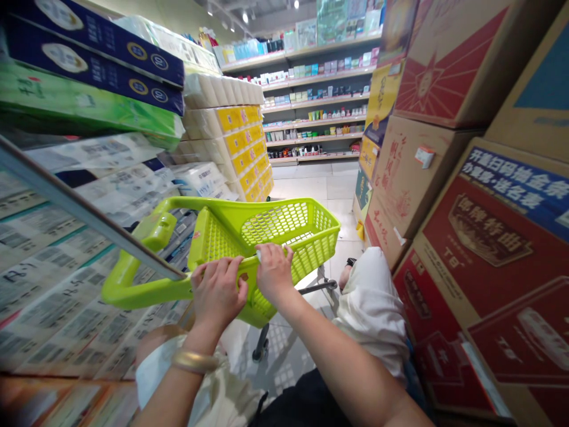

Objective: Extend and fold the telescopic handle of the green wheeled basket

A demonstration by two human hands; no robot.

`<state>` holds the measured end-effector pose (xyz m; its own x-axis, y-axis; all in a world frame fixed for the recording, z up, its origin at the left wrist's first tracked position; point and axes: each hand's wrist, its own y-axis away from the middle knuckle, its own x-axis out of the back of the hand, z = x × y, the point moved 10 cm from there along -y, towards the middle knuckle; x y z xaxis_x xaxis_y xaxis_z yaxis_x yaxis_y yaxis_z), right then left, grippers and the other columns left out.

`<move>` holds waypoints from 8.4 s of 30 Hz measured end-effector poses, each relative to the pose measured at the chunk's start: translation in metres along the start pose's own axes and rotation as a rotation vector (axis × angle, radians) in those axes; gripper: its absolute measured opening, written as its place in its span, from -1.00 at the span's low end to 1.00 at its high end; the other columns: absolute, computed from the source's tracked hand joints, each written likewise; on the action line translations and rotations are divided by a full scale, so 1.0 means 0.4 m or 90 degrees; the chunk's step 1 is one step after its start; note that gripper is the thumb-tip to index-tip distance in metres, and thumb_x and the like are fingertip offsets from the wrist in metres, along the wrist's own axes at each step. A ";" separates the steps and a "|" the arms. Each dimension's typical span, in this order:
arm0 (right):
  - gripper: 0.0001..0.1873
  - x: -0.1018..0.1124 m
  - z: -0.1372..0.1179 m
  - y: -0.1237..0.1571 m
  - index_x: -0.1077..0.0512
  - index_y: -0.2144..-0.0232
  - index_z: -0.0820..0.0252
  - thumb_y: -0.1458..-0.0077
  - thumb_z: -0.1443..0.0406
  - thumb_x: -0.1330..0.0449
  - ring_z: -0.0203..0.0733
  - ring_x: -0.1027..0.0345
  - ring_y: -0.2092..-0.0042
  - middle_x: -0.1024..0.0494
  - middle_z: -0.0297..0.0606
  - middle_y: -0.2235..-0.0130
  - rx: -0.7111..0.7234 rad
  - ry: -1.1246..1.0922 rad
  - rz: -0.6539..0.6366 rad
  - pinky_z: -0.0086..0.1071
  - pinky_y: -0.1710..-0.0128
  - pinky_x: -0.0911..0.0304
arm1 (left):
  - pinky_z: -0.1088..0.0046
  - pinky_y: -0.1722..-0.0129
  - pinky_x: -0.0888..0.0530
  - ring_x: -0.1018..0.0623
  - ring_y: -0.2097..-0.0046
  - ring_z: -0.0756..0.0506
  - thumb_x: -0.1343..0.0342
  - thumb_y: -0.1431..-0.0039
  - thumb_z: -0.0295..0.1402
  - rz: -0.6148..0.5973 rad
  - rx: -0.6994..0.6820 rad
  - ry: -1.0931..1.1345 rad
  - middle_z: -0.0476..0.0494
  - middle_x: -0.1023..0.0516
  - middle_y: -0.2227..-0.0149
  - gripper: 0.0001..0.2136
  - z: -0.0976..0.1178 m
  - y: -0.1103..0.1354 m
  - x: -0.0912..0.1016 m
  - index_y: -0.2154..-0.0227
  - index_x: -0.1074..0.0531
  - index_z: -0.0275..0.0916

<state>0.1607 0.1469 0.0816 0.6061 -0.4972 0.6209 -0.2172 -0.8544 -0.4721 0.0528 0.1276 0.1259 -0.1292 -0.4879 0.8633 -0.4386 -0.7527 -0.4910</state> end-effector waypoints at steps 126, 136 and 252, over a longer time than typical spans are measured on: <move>-0.59 0.002 -0.012 0.006 -0.41 0.11 0.20 -0.01 0.54 -0.02 -0.09 -0.29 0.02 -0.50 -0.15 0.12 0.065 -0.007 0.049 -0.20 -0.16 -0.08 | 0.11 -0.07 -0.16 -0.45 0.06 -0.23 -0.02 -0.10 -0.42 0.027 -0.002 0.004 -0.17 -0.55 0.18 -0.68 -0.013 0.009 0.012 0.06 -0.43 -0.21; -0.59 0.026 0.067 0.007 -0.39 0.07 0.11 -0.05 0.52 -0.05 -0.14 -0.31 -0.04 -0.53 -0.23 0.05 -0.001 0.055 0.011 -0.16 -0.20 0.14 | 0.11 -0.05 -0.17 -0.46 0.08 -0.21 -0.02 -0.09 -0.44 0.054 -0.009 0.014 -0.12 -0.58 0.21 -0.71 -0.041 0.018 0.028 0.11 -0.44 -0.19; -0.59 -0.005 0.046 0.042 -0.42 0.08 0.20 -0.03 0.53 -0.04 -0.09 -0.29 0.04 -0.51 -0.11 0.10 0.049 0.105 0.031 -0.20 -0.10 -0.13 | -0.01 -0.31 -0.01 -0.28 -0.19 -0.29 -0.06 0.00 -0.37 0.000 -0.042 0.126 -0.34 -0.40 -0.05 -0.48 0.038 0.034 -0.159 -0.09 -0.28 -0.31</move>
<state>0.1699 0.1362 0.0609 0.4613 -0.5607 0.6876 -0.1801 -0.8181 -0.5462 0.0686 0.1418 0.0627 -0.2978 -0.3865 0.8729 -0.4956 -0.7189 -0.4873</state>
